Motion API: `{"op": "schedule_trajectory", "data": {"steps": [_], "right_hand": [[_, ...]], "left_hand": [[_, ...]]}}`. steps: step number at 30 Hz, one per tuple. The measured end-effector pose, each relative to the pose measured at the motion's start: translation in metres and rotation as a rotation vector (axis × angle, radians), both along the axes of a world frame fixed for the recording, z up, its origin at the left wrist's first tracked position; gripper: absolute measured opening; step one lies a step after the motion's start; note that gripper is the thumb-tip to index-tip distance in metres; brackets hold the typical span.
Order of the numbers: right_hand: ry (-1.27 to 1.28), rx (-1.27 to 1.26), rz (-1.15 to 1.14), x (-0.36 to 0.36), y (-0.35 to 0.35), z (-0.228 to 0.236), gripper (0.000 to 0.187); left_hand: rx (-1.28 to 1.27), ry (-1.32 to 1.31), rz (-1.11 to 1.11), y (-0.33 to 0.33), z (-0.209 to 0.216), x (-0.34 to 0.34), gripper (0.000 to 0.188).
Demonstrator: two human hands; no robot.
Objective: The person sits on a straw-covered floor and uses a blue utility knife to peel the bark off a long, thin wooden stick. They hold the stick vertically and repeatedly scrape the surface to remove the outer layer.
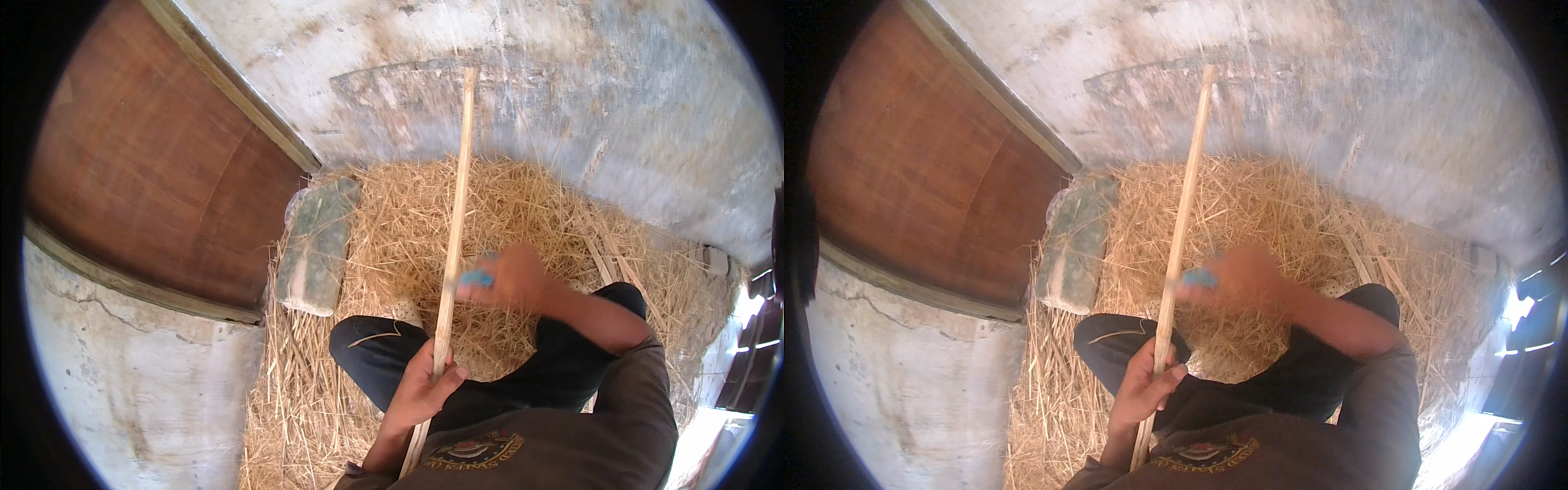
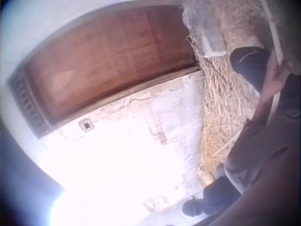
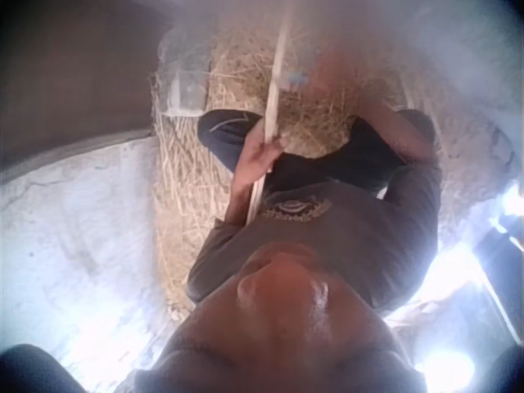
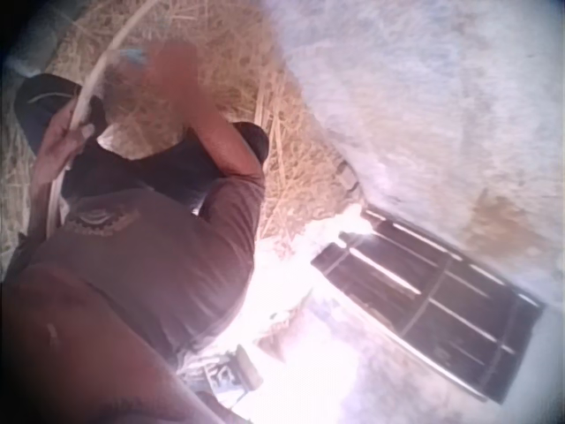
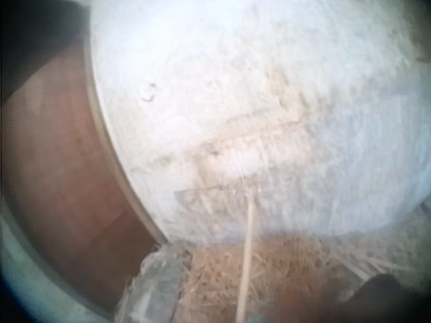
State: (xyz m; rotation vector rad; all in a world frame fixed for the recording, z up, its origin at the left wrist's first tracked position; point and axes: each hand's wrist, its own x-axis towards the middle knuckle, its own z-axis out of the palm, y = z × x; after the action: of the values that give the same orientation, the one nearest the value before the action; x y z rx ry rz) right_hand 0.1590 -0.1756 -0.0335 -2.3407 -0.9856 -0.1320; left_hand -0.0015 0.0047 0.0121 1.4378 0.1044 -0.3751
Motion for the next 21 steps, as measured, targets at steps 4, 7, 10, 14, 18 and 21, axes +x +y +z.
{"op": "schedule_trajectory", "data": {"steps": [4,7,10,14,18,21], "right_hand": [[-0.056,0.034,0.073,-0.004,0.002,0.006,0.059],[-0.161,-0.011,0.099,0.012,-0.005,0.005,0.062],[-0.177,0.038,-0.349,0.044,-0.003,-0.028,0.062],[0.094,-0.106,-0.445,0.091,-0.032,-0.008,0.058],[-0.049,0.067,0.133,-0.003,0.005,0.0,0.053],[-0.134,0.037,-0.016,0.01,-0.005,0.011,0.053]], "left_hand": [[-0.095,0.013,-0.015,0.002,-0.001,-0.001,0.024],[-0.19,0.034,-0.039,0.007,-0.007,-0.002,0.027],[-0.224,0.05,-0.064,0.003,-0.011,-0.016,0.028],[-0.204,0.149,-0.076,0.0,-0.01,-0.033,0.027],[-0.727,0.187,0.014,0.007,-0.016,-0.026,0.024],[-0.869,0.276,0.004,0.004,-0.006,-0.028,0.025]]}}
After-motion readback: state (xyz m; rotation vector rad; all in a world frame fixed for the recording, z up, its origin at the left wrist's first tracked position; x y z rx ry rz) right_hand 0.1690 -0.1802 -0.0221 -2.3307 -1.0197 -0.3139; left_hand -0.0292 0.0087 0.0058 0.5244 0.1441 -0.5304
